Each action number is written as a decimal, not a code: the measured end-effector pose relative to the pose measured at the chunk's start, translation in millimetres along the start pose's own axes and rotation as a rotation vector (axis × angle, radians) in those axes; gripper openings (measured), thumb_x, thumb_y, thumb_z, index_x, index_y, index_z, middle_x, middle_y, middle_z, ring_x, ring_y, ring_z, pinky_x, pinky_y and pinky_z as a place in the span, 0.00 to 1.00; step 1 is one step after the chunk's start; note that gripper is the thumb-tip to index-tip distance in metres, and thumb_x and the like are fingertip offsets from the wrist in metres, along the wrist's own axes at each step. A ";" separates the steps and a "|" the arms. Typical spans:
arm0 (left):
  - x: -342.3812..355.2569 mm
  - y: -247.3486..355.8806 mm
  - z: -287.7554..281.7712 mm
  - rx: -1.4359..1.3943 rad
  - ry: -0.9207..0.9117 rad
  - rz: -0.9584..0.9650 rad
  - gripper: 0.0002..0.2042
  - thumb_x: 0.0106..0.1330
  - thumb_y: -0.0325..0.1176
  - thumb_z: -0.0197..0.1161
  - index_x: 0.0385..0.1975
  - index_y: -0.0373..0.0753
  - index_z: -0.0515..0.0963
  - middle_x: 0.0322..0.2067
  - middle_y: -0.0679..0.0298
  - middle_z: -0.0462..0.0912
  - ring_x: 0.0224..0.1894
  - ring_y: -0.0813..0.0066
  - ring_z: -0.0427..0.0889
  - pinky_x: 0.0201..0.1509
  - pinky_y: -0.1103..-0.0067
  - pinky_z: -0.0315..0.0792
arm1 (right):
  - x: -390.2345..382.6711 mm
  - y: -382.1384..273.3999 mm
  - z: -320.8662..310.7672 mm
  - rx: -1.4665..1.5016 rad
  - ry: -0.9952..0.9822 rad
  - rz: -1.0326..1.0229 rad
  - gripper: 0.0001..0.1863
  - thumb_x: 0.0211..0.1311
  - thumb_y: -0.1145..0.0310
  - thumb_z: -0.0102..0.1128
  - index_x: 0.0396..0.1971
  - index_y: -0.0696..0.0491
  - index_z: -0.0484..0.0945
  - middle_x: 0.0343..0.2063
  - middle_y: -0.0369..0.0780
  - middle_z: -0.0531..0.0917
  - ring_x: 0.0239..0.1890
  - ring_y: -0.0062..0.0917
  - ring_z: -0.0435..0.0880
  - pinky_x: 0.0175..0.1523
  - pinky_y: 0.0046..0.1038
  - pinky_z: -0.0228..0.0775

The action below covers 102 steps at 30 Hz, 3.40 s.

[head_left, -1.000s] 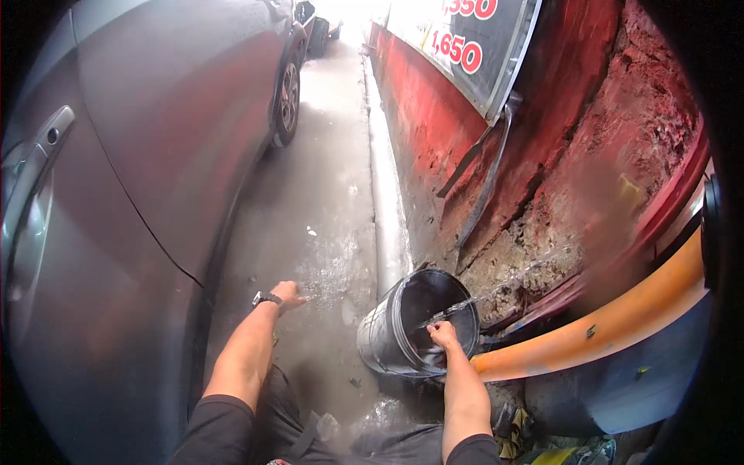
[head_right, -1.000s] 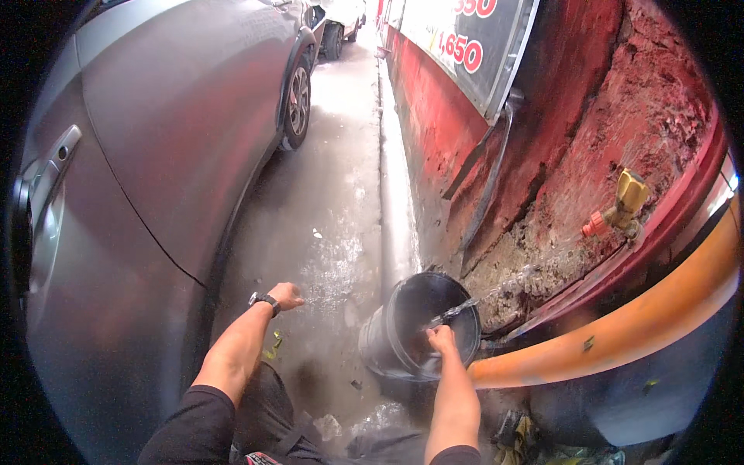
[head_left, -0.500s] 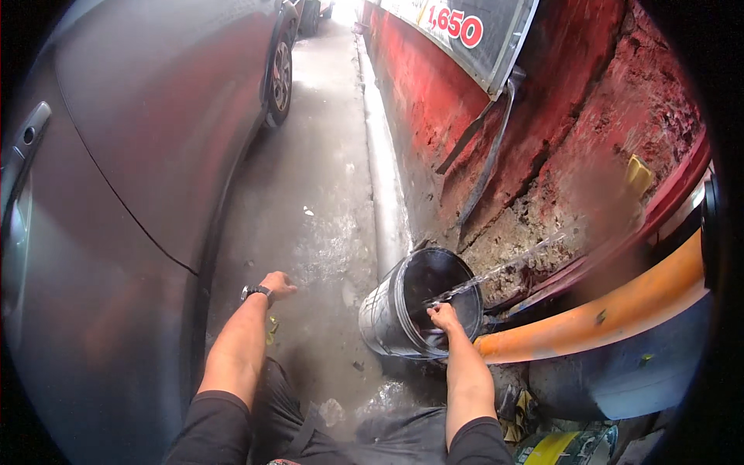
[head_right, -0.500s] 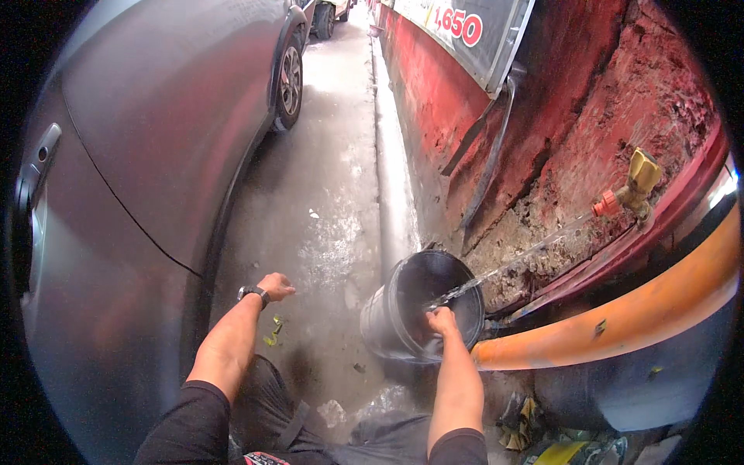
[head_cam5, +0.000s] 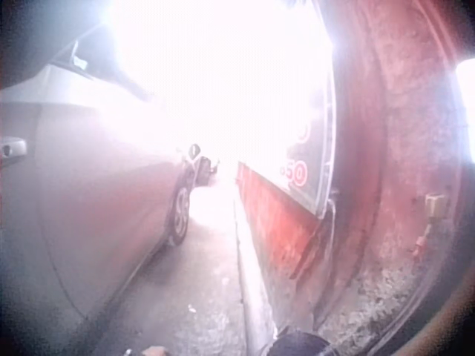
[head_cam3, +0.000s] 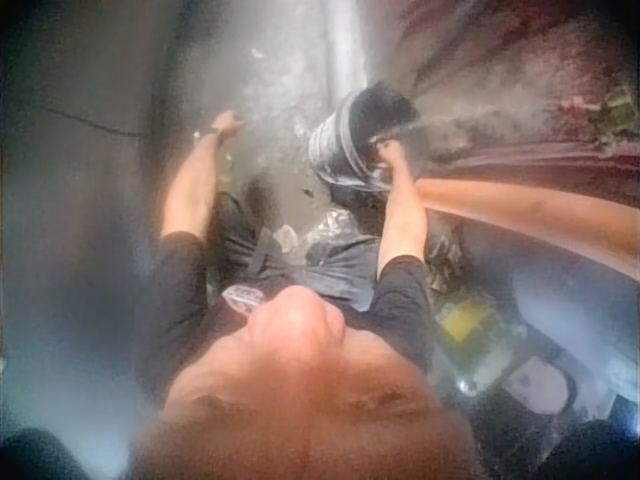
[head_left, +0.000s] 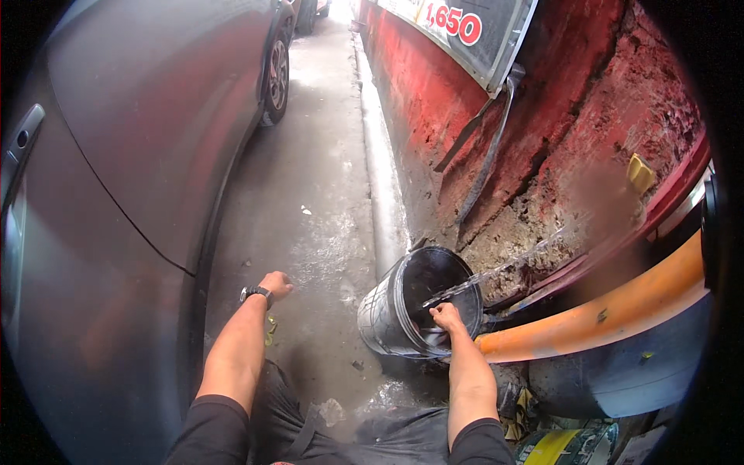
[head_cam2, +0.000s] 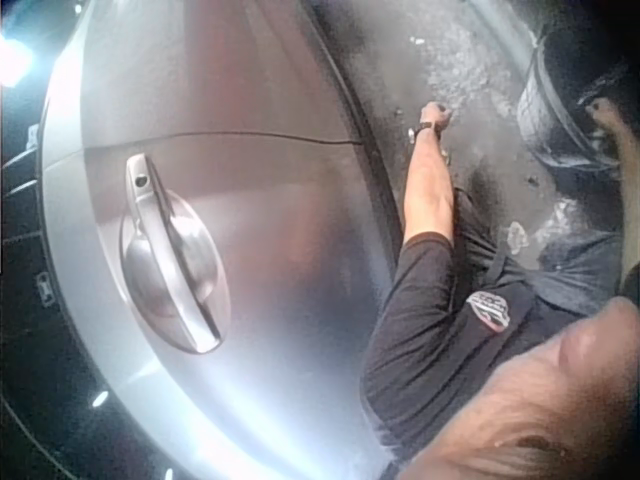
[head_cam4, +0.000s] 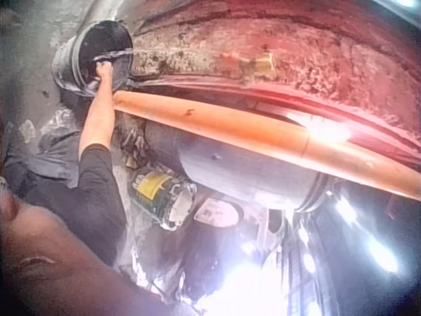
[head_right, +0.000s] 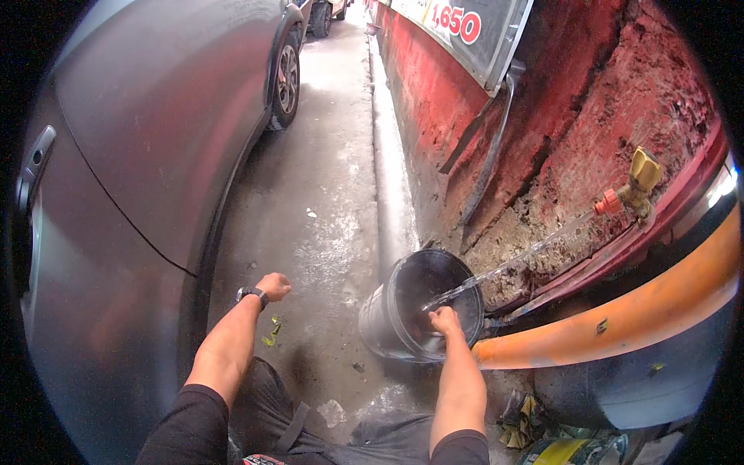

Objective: The person washes a cloth in a bucket of water and rinses it under a tap. They then scrub a metal part with a toothbrush while holding it under running water.

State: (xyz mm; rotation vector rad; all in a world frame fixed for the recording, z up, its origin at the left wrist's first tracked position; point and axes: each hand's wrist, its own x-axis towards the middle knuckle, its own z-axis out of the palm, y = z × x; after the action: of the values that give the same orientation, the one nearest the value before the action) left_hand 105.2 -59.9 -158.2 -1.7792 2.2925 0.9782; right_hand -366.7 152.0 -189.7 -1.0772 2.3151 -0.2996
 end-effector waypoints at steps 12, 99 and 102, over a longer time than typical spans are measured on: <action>-4.9 19.2 -1.7 -0.036 -0.071 -0.008 0.16 0.63 0.41 0.62 0.43 0.36 0.82 0.29 0.57 0.86 0.31 0.69 0.86 0.38 0.73 0.78 | 20.3 -12.1 21.1 0.366 -0.002 -0.003 0.22 0.63 0.52 0.60 0.27 0.60 0.81 0.22 0.43 0.82 0.19 0.29 0.82 0.22 0.30 0.77; 21.8 0.2 24.5 0.023 0.146 0.051 0.08 0.51 0.33 0.61 0.27 0.36 0.79 0.31 0.48 0.83 0.39 0.49 0.83 0.43 0.65 0.75 | 18.0 -7.6 31.8 -0.013 0.069 -0.158 0.18 0.57 0.58 0.65 0.28 0.61 0.82 0.27 0.50 0.85 0.35 0.40 0.86 0.46 0.38 0.77; 18.9 6.0 21.7 0.018 0.141 0.047 0.08 0.51 0.33 0.61 0.27 0.36 0.79 0.31 0.48 0.83 0.39 0.50 0.83 0.43 0.65 0.75 | 18.0 -10.7 32.2 0.009 0.071 -0.181 0.18 0.59 0.58 0.63 0.26 0.61 0.80 0.24 0.47 0.83 0.30 0.36 0.85 0.37 0.39 0.80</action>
State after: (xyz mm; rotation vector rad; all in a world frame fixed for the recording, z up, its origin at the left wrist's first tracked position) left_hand 87.0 -63.7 -180.9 -1.8517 2.4280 0.8622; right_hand -350.7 132.5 -218.7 -1.2939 2.2789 -0.4237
